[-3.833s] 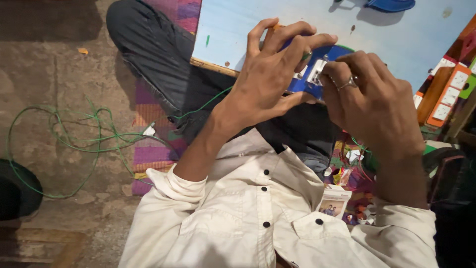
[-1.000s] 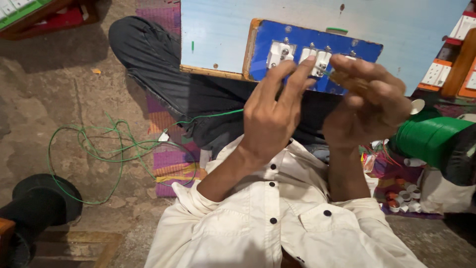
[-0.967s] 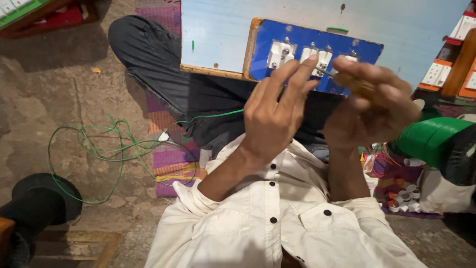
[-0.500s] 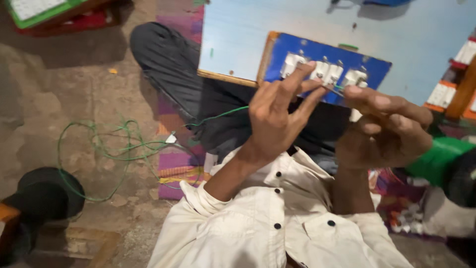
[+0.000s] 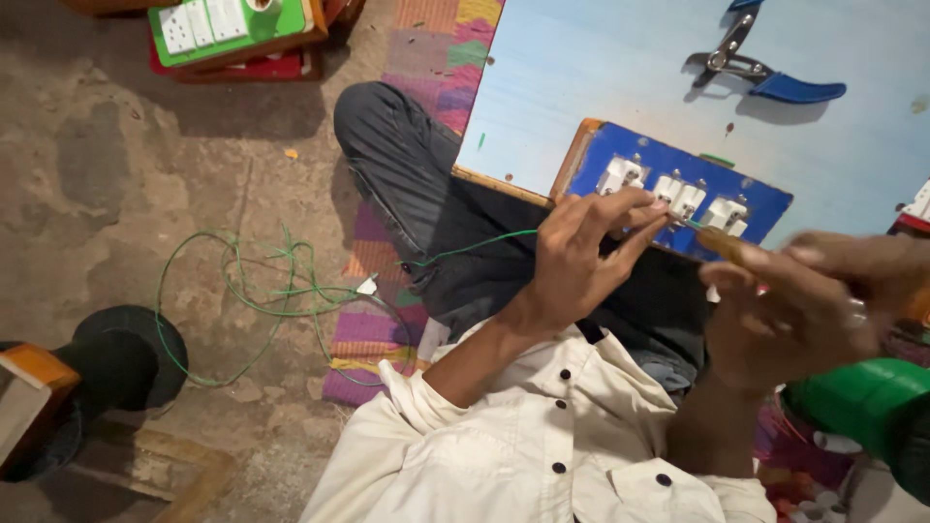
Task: The person sits on the floor and wires a blue electrical board with three white sockets using green wire. They use pliers to strip wire ends and a screwdriver to tighten connections at the socket terminals. The person repeatedly strips, inserts, and secures wire segments between the sockets.
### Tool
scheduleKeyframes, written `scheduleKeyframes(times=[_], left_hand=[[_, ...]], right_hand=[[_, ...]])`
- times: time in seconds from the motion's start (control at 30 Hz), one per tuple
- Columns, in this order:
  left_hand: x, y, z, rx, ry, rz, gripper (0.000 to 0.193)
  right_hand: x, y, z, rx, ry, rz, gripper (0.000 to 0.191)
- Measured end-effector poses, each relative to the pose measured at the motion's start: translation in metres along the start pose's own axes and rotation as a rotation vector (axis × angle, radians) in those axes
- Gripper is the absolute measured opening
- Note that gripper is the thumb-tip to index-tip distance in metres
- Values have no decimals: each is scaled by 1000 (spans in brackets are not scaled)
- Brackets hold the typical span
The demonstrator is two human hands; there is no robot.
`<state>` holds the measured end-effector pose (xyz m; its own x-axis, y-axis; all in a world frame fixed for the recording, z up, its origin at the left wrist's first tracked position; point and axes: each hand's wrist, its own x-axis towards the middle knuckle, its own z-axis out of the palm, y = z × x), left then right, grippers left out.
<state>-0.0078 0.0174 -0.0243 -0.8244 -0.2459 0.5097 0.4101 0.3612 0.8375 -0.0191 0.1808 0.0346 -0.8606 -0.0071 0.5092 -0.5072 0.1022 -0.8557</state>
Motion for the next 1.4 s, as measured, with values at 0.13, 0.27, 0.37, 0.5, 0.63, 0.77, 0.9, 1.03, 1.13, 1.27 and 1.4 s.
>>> scheduleKeyframes(times=[0.13,0.27,0.37,0.5,0.63,0.77,0.9,1.03,1.13,1.27,1.4], left_hand=[[1,-4,0,1,-12,56,47],[2,-7,-3,-60,-15,107,49],[2,-6,-5,-46,-31,118,48],[1,-1,-7,-28,-63,110,50],[0,2,-7,-42,-30,76,50],[0,1,-5,-18,-26,84,50],[0,0,-3,-14,-4,111,50],[-3,2,-3,-25,-15,76,49],[-3,5,-2,-26,9,57,49],[0,10,-6,17,-45,25,49],[9,14,-12,114,-155,42,45]], right_hand=[[0,-5,-1,-194,-40,-66,21],[0,-19,6,-447,-109,-177,13],[-1,-26,12,-596,-109,-214,15],[7,-23,9,-317,-68,-233,18],[13,-21,4,-437,-205,-271,16],[11,-22,11,-492,-127,-303,19],[8,-26,17,-500,-129,-242,22],[6,-28,13,-504,-109,-254,25],[5,-26,14,-518,-115,-232,27],[7,-28,22,-557,-28,-278,30],[7,-43,23,-670,-47,-187,30]])
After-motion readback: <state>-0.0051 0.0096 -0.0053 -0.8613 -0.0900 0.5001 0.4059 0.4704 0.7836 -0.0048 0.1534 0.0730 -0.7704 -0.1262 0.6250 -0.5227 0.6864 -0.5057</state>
